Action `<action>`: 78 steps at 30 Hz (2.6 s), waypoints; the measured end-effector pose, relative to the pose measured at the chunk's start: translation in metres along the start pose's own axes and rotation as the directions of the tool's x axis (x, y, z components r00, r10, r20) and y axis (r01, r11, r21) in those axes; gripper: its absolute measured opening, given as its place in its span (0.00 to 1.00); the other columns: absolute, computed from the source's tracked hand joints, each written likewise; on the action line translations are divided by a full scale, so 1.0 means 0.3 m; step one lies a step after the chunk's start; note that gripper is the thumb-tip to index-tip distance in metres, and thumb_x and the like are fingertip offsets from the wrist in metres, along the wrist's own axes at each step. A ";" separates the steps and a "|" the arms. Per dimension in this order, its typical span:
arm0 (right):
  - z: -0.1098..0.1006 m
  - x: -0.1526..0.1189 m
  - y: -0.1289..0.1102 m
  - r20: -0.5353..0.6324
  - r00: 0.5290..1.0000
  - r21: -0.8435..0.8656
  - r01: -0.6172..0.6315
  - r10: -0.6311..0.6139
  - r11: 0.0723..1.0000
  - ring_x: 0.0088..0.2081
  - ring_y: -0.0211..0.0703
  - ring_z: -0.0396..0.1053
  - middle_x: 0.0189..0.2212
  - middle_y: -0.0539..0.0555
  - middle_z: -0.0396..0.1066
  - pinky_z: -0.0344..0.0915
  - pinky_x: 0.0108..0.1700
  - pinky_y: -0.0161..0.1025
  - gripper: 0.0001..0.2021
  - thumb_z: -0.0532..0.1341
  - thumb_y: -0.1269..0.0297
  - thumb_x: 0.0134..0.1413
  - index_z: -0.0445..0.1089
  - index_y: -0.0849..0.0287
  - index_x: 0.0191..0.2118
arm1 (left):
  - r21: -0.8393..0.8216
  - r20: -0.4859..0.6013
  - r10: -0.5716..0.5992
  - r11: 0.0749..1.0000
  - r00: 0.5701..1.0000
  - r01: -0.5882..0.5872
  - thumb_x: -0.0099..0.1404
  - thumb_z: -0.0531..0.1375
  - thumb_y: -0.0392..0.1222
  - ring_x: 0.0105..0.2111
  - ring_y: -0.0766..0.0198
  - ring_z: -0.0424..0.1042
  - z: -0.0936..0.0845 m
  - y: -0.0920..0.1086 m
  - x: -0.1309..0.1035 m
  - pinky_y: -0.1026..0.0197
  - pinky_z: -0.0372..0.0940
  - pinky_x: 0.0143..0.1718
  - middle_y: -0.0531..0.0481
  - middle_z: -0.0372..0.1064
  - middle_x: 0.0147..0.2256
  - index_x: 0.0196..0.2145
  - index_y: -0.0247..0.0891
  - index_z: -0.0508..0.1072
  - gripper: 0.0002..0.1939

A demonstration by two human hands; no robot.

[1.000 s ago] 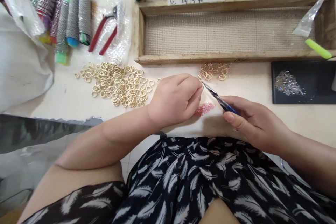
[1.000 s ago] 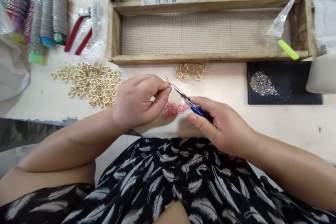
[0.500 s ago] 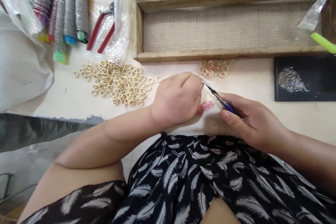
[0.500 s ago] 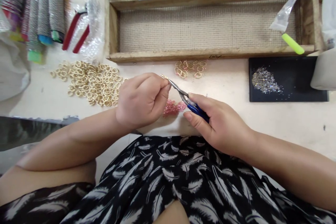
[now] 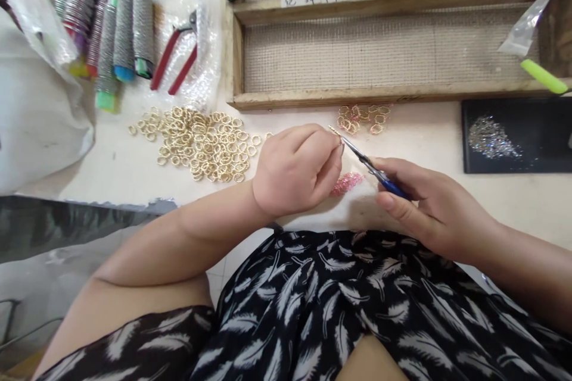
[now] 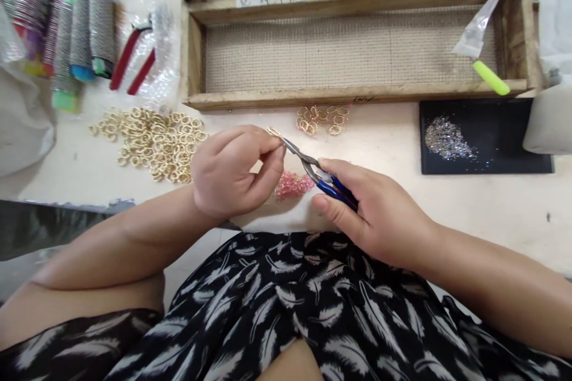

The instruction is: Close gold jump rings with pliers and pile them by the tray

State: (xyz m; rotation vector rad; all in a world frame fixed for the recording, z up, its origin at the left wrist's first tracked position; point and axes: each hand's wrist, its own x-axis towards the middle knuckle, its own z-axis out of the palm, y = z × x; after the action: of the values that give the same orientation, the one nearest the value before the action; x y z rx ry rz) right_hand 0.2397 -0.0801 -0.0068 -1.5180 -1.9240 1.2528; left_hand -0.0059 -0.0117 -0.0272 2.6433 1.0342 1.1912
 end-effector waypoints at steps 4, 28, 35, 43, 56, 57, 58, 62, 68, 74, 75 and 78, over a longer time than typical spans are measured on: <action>-0.019 0.012 -0.016 0.068 0.997 0.081 -0.044 0.039 0.996 0.58 0.65 0.79 0.61 0.61 0.80 0.73 0.64 0.63 0.30 0.60 0.36 0.68 0.75 0.51 0.64 | -0.022 0.011 -0.033 0.999 0.999 0.034 0.71 0.58 0.36 0.28 0.62 0.75 -0.004 0.004 0.002 0.59 0.73 0.30 0.52 0.77 0.28 0.35 0.43 0.70 0.05; -0.007 0.016 -0.016 0.003 1.000 0.054 -0.013 0.012 0.998 0.53 0.66 0.83 0.54 0.63 0.84 0.78 0.59 0.64 0.30 0.62 0.37 0.68 0.78 0.54 0.61 | -0.005 0.077 -0.053 0.999 0.996 0.054 0.71 0.58 0.35 0.26 0.62 0.72 -0.004 0.007 0.008 0.59 0.69 0.29 0.50 0.72 0.25 0.30 0.42 0.68 0.10; 0.004 0.017 -0.012 -0.008 1.000 -0.007 0.009 -0.009 1.000 0.55 0.67 0.82 0.58 0.66 0.82 0.77 0.60 0.64 0.29 0.62 0.41 0.69 0.76 0.60 0.62 | 0.043 0.100 -0.072 0.997 0.992 0.068 0.73 0.55 0.36 0.26 0.59 0.71 -0.001 0.016 0.005 0.56 0.69 0.29 0.50 0.71 0.25 0.30 0.46 0.65 0.12; -0.062 0.025 -0.018 -0.022 1.000 -0.136 0.008 -0.011 0.991 0.50 0.65 0.83 0.54 0.65 0.83 0.81 0.51 0.55 0.30 0.58 0.41 0.72 0.75 0.61 0.63 | -0.070 0.265 -0.175 0.977 0.948 0.200 0.76 0.55 0.39 0.30 0.63 0.72 -0.009 -0.041 0.030 0.58 0.66 0.32 0.50 0.75 0.29 0.31 0.40 0.70 0.13; -0.147 0.003 0.017 -0.166 0.985 -0.738 -0.091 -0.049 0.668 0.44 0.66 0.80 0.49 0.67 0.81 0.75 0.40 0.54 0.33 0.56 0.41 0.71 0.71 0.60 0.69 | 0.087 0.441 -0.384 0.918 0.811 0.387 0.74 0.58 0.45 0.30 0.62 0.67 -0.122 -0.117 0.075 0.53 0.65 0.35 0.50 0.70 0.26 0.27 0.42 0.70 0.16; -0.151 0.003 0.018 -0.152 0.987 -0.702 -0.068 -0.055 0.709 0.41 0.63 0.80 0.48 0.66 0.81 0.75 0.40 0.53 0.33 0.57 0.41 0.71 0.71 0.60 0.69 | 0.069 0.475 -0.383 0.914 0.792 0.401 0.72 0.58 0.44 0.30 0.62 0.68 -0.129 -0.123 0.080 0.54 0.66 0.36 0.50 0.71 0.27 0.28 0.42 0.72 0.14; -0.153 0.004 0.019 -0.132 0.989 -0.660 -0.036 -0.068 0.750 0.39 0.60 0.79 0.46 0.65 0.81 0.75 0.39 0.53 0.33 0.58 0.41 0.70 0.71 0.60 0.69 | 0.045 0.516 -0.376 0.909 0.769 0.414 0.71 0.59 0.43 0.30 0.62 0.69 -0.134 -0.130 0.084 0.55 0.67 0.37 0.50 0.74 0.28 0.29 0.41 0.74 0.12; -0.151 0.010 0.021 -0.063 0.986 -0.526 0.098 -0.154 0.845 0.33 0.53 0.76 0.41 0.62 0.81 0.75 0.37 0.50 0.31 0.59 0.46 0.71 0.73 0.65 0.67 | 0.029 0.668 -0.312 0.918 0.676 0.395 0.68 0.58 0.42 0.39 0.58 0.78 -0.129 -0.144 0.088 0.56 0.70 0.42 0.48 0.82 0.36 0.36 0.39 0.82 0.12; -0.140 0.017 0.028 -0.056 0.982 -0.436 0.138 -0.179 0.889 0.32 0.52 0.75 0.39 0.59 0.80 0.74 0.34 0.48 0.27 0.63 0.50 0.70 0.72 0.59 0.67 | 0.203 0.706 -0.367 0.924 0.606 0.323 0.70 0.55 0.37 0.46 0.54 0.79 -0.132 -0.128 0.092 0.54 0.71 0.49 0.45 0.81 0.44 0.43 0.39 0.83 0.15; -0.136 0.020 0.017 -0.034 0.993 -0.399 0.088 -0.111 0.913 0.38 0.58 0.80 0.44 0.59 0.82 0.77 0.38 0.51 0.26 0.63 0.50 0.69 0.71 0.50 0.69 | 0.129 0.648 -0.351 0.926 0.676 0.356 0.65 0.58 0.33 0.38 0.61 0.76 -0.195 -0.200 0.098 0.59 0.70 0.43 0.47 0.81 0.37 0.35 0.39 0.81 0.10; -0.135 0.021 0.013 -0.021 0.995 -0.393 0.084 -0.101 0.916 0.38 0.58 0.80 0.44 0.59 0.82 0.78 0.39 0.52 0.27 0.63 0.50 0.69 0.72 0.49 0.69 | 0.110 0.676 -0.331 0.929 0.658 0.354 0.63 0.59 0.32 0.37 0.61 0.76 -0.205 -0.214 0.095 0.59 0.69 0.41 0.47 0.81 0.36 0.33 0.39 0.81 0.10; -0.132 0.026 0.005 0.002 0.995 -0.383 0.089 -0.096 0.920 0.39 0.60 0.81 0.44 0.59 0.82 0.78 0.38 0.53 0.28 0.64 0.47 0.67 0.73 0.49 0.68 | 0.098 0.793 -0.270 0.941 0.546 0.323 0.60 0.59 0.34 0.32 0.61 0.74 -0.226 -0.237 0.078 0.59 0.66 0.36 0.50 0.81 0.33 0.30 0.40 0.81 0.09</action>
State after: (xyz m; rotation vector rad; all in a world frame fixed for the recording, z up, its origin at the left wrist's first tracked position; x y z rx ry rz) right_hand 0.2678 -0.0569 0.0111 -1.5837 -2.2993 0.8518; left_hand -0.0807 0.0433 0.0129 2.3433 1.1171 -0.1017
